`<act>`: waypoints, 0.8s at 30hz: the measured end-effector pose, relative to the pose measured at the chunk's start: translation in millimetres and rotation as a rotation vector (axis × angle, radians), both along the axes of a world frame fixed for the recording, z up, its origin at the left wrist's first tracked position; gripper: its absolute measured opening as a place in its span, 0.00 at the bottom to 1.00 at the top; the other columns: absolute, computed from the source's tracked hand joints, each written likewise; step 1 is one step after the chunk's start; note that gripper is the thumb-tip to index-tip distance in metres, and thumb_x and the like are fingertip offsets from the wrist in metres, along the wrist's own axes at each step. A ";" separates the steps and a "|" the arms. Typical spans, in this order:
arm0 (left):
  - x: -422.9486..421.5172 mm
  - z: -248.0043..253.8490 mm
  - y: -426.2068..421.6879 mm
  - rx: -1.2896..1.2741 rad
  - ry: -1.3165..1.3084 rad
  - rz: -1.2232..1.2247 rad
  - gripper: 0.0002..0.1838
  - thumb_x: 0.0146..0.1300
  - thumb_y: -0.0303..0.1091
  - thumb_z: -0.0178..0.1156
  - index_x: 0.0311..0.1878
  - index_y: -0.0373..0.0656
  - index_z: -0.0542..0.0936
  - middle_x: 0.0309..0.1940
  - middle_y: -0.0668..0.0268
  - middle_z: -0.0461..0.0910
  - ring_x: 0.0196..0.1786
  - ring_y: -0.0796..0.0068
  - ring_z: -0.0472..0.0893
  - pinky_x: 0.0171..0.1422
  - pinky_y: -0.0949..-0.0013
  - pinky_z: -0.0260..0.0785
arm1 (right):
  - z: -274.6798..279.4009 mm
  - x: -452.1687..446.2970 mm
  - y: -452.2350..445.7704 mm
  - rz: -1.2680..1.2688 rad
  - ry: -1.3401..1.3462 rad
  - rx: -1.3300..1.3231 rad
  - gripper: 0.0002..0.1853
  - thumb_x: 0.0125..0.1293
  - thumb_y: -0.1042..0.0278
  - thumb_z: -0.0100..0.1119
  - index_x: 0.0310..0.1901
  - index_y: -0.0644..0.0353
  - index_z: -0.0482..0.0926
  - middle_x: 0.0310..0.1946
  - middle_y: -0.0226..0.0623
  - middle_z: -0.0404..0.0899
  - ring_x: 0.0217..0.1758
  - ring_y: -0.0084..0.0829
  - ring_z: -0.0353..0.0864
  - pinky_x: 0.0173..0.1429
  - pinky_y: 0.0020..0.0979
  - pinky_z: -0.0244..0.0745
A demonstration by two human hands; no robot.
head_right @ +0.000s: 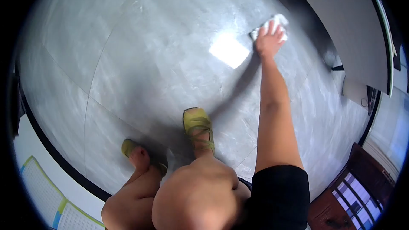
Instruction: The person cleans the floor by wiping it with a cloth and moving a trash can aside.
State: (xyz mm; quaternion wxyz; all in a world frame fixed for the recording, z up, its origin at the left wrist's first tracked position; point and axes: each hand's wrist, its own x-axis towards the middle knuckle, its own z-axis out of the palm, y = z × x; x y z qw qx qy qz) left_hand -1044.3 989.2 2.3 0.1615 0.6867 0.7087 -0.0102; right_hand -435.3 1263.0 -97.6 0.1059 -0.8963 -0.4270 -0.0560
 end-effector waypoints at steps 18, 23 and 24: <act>0.6 6.0 6.5 -0.005 -0.013 -0.006 0.07 0.47 0.26 0.58 0.19 0.45 0.70 0.21 0.61 0.72 0.27 0.53 0.75 0.30 0.51 0.64 | 31.4 -271.5 50.8 1.493 0.242 -0.118 0.31 0.67 0.41 0.46 0.72 0.28 0.60 0.76 0.28 0.52 0.80 0.41 0.46 0.80 0.52 0.39; 5.4 4.2 10.3 0.000 -0.044 0.003 0.07 0.46 0.26 0.59 0.19 0.46 0.70 0.22 0.62 0.73 0.28 0.54 0.76 0.30 0.52 0.65 | -10.5 -51.9 113.7 0.664 -0.137 0.094 0.32 0.70 0.45 0.45 0.73 0.42 0.59 0.71 0.46 0.60 0.74 0.51 0.55 0.74 0.56 0.48; 3.9 5.1 9.8 -0.003 -0.054 0.007 0.07 0.46 0.26 0.59 0.19 0.46 0.70 0.22 0.62 0.73 0.28 0.55 0.76 0.30 0.52 0.65 | -16.5 -6.3 122.6 0.428 -0.143 -0.120 0.30 0.72 0.47 0.43 0.73 0.44 0.59 0.73 0.43 0.56 0.75 0.50 0.53 0.74 0.55 0.47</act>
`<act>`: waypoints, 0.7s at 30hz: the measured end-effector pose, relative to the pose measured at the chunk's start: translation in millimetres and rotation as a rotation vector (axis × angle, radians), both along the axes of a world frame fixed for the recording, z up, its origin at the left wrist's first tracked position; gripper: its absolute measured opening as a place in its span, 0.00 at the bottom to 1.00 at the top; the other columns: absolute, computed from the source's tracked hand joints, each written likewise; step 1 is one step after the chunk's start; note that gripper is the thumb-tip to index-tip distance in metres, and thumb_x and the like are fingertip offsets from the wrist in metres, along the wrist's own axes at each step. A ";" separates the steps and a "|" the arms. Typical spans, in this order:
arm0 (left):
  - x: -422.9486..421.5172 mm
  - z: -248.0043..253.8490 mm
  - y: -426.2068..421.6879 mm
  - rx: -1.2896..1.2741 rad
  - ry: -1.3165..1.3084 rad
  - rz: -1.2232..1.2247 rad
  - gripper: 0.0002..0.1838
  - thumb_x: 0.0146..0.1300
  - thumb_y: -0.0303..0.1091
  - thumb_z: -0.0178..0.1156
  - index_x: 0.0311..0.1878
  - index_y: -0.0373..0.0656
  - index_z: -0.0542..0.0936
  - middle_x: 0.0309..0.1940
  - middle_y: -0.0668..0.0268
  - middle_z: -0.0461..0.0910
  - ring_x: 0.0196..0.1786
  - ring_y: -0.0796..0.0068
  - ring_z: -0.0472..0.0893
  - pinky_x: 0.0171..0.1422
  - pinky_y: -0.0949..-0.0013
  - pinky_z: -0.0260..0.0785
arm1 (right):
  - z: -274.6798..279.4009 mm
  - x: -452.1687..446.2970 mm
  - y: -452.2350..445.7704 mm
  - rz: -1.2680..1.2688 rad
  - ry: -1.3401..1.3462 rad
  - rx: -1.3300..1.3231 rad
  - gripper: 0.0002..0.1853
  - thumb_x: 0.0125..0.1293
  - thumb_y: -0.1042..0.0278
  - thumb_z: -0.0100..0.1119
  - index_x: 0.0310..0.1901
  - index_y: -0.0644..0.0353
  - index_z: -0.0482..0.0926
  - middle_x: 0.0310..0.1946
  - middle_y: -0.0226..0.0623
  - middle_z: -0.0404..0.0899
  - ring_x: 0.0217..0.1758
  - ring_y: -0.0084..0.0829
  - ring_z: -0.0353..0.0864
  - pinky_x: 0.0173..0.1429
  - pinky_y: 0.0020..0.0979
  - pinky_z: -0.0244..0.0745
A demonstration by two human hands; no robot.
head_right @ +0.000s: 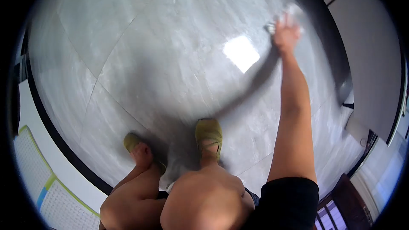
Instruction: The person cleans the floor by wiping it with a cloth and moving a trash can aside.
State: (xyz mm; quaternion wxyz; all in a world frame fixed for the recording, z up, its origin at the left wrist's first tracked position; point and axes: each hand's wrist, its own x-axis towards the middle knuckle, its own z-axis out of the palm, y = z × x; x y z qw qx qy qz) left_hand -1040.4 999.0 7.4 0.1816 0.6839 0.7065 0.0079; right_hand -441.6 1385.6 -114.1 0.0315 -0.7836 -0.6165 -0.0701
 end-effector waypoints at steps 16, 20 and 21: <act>-4.8 -2.8 -0.8 -0.044 0.025 0.002 0.06 0.45 0.26 0.59 0.19 0.46 0.72 0.21 0.62 0.72 0.27 0.56 0.76 0.30 0.54 0.65 | 34.3 -372.0 65.1 0.773 0.242 -0.027 0.32 0.67 0.36 0.42 0.71 0.34 0.59 0.75 0.37 0.53 0.78 0.46 0.45 0.76 0.61 0.34; -3.9 -3.7 -1.6 -0.019 0.001 0.016 0.06 0.45 0.26 0.59 0.19 0.47 0.72 0.21 0.62 0.72 0.27 0.56 0.76 0.30 0.53 0.65 | 50.6 -457.0 -38.7 1.263 0.384 -0.105 0.33 0.63 0.37 0.51 0.68 0.38 0.66 0.74 0.33 0.54 0.78 0.44 0.46 0.76 0.58 0.39; -3.3 -3.5 -1.3 -0.012 -0.002 0.015 0.06 0.45 0.27 0.59 0.19 0.47 0.72 0.21 0.62 0.72 0.27 0.56 0.76 0.29 0.53 0.65 | 48.5 -466.3 -60.7 1.357 0.418 -0.120 0.32 0.64 0.37 0.50 0.68 0.37 0.67 0.75 0.32 0.54 0.78 0.43 0.46 0.77 0.57 0.38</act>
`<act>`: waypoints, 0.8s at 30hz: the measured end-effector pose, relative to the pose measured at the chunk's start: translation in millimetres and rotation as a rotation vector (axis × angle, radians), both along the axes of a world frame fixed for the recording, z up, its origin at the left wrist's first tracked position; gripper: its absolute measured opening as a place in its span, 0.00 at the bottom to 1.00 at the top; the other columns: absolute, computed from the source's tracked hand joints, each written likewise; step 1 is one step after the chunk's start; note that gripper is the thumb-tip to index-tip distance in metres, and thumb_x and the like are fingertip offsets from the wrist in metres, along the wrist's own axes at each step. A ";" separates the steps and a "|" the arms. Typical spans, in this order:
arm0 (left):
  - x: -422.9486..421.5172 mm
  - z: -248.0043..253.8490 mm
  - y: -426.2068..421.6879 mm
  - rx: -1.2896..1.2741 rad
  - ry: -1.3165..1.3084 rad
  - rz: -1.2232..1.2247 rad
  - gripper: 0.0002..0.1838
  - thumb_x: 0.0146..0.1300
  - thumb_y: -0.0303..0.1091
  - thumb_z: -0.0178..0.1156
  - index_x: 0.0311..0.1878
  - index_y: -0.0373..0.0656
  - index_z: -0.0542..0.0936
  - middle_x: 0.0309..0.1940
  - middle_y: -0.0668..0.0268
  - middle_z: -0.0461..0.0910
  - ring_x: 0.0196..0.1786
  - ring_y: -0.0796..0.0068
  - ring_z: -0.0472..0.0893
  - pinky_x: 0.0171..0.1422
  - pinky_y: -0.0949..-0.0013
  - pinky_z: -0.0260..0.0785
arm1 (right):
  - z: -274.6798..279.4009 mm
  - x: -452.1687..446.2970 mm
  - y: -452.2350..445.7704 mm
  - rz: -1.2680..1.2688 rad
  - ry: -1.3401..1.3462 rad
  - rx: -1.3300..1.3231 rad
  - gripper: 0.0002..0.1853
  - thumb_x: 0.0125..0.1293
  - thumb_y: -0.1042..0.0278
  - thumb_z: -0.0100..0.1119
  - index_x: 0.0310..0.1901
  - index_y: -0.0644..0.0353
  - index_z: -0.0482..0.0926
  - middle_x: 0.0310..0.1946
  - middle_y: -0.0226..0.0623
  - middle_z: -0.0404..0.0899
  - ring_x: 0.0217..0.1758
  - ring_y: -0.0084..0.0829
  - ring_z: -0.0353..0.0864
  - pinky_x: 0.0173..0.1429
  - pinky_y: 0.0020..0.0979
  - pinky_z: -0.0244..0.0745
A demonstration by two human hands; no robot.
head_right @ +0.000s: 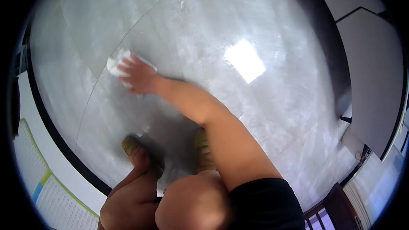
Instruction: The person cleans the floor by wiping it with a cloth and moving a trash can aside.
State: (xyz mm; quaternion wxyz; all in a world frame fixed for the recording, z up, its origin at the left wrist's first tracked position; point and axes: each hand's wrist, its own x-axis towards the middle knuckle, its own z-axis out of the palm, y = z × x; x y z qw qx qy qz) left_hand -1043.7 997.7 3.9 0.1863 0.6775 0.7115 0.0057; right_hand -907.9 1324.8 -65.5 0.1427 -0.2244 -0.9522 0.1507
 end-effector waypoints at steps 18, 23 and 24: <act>-13.6 1.2 -7.6 0.094 -0.112 0.033 0.04 0.47 0.27 0.59 0.21 0.46 0.74 0.23 0.65 0.74 0.28 0.59 0.77 0.29 0.56 0.67 | -18.7 45.0 100.3 -0.875 -0.260 0.058 0.31 0.74 0.43 0.31 0.76 0.40 0.51 0.78 0.35 0.45 0.80 0.47 0.41 0.77 0.59 0.35; -20.6 3.9 -10.3 0.098 -0.181 0.033 0.04 0.47 0.27 0.59 0.22 0.46 0.74 0.23 0.65 0.74 0.28 0.59 0.77 0.29 0.56 0.67 | -3.6 -63.1 25.7 -0.509 -0.342 0.139 0.31 0.74 0.43 0.36 0.76 0.35 0.51 0.79 0.31 0.43 0.81 0.45 0.39 0.78 0.59 0.34; -21.1 3.3 -11.3 0.088 -0.194 0.036 0.04 0.46 0.27 0.60 0.22 0.46 0.74 0.23 0.65 0.74 0.27 0.59 0.77 0.29 0.56 0.67 | 0.8 -83.2 4.2 -0.367 -0.330 0.067 0.31 0.74 0.42 0.36 0.76 0.35 0.51 0.79 0.31 0.43 0.81 0.44 0.39 0.78 0.58 0.33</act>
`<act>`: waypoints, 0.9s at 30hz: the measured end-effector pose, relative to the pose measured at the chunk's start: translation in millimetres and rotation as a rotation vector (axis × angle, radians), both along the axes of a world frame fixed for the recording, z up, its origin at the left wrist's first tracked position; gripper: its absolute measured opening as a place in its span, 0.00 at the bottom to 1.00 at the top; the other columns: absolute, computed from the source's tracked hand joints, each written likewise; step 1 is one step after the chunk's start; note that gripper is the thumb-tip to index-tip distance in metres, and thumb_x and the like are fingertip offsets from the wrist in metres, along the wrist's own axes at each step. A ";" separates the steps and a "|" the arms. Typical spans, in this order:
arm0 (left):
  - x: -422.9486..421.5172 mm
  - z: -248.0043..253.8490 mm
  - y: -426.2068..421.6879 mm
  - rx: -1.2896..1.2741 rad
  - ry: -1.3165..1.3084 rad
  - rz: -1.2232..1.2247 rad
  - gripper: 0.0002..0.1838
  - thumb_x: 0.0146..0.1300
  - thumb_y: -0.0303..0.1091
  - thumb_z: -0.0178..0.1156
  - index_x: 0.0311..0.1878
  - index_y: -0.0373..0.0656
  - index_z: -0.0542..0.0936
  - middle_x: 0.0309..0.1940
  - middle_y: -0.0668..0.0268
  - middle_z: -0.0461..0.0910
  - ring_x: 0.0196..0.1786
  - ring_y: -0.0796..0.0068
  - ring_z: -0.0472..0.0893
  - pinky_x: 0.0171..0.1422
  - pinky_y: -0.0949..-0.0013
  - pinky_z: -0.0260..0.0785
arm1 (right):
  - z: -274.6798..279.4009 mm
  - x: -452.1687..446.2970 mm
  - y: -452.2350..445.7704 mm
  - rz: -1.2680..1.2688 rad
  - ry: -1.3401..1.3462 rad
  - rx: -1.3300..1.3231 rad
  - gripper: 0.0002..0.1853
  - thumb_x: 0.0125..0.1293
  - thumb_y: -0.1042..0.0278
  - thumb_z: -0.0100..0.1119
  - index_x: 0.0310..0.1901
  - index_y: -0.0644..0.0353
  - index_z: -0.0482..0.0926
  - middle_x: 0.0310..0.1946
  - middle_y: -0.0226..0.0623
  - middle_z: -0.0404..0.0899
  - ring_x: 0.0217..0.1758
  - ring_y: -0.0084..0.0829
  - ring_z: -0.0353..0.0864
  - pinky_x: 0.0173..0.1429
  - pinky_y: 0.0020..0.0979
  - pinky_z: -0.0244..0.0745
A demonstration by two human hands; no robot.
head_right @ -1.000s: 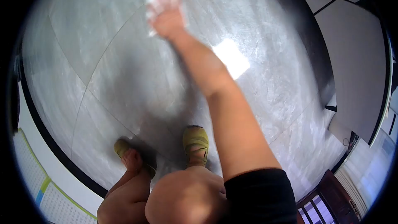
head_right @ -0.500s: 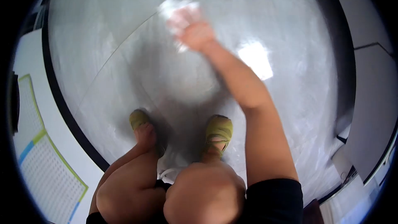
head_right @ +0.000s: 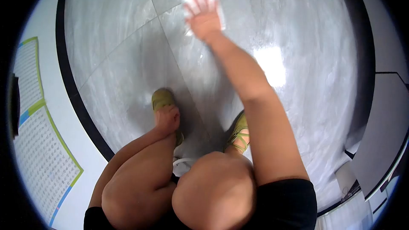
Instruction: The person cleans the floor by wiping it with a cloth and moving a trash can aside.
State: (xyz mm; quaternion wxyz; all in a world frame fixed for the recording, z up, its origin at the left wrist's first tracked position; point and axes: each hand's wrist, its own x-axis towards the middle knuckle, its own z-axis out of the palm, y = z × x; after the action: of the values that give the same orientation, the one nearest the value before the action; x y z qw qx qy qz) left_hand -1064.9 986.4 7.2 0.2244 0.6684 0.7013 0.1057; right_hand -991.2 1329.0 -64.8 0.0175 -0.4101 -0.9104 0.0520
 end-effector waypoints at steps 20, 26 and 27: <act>-6.7 -11.1 -4.7 0.183 -0.167 0.068 0.06 0.46 0.23 0.57 0.20 0.47 0.72 0.21 0.65 0.74 0.27 0.61 0.76 0.30 0.60 0.66 | -17.0 301.6 -71.0 -0.644 0.076 0.023 0.31 0.72 0.41 0.39 0.75 0.35 0.53 0.77 0.43 0.46 0.79 0.53 0.44 0.75 0.61 0.39; -3.9 -10.3 -5.9 0.195 -0.133 0.082 0.06 0.46 0.23 0.56 0.19 0.45 0.72 0.20 0.63 0.74 0.26 0.59 0.76 0.28 0.58 0.65 | -7.7 216.5 -145.7 -0.500 0.042 -0.006 0.34 0.70 0.42 0.42 0.75 0.41 0.53 0.76 0.50 0.45 0.78 0.62 0.40 0.73 0.69 0.32; -3.8 -9.5 -5.0 0.166 -0.109 0.069 0.05 0.46 0.23 0.56 0.19 0.45 0.72 0.20 0.63 0.74 0.26 0.58 0.76 0.28 0.58 0.65 | 2.3 185.6 -166.8 -0.371 -0.016 -0.006 0.35 0.70 0.41 0.43 0.76 0.40 0.51 0.77 0.49 0.42 0.78 0.60 0.38 0.74 0.68 0.31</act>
State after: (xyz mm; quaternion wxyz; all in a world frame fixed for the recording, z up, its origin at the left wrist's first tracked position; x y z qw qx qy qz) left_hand -1068.6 981.5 -2.3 0.2024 0.6532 0.6995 0.2073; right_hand -805.6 1162.2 -62.5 0.0184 -0.5714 -0.8191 0.0472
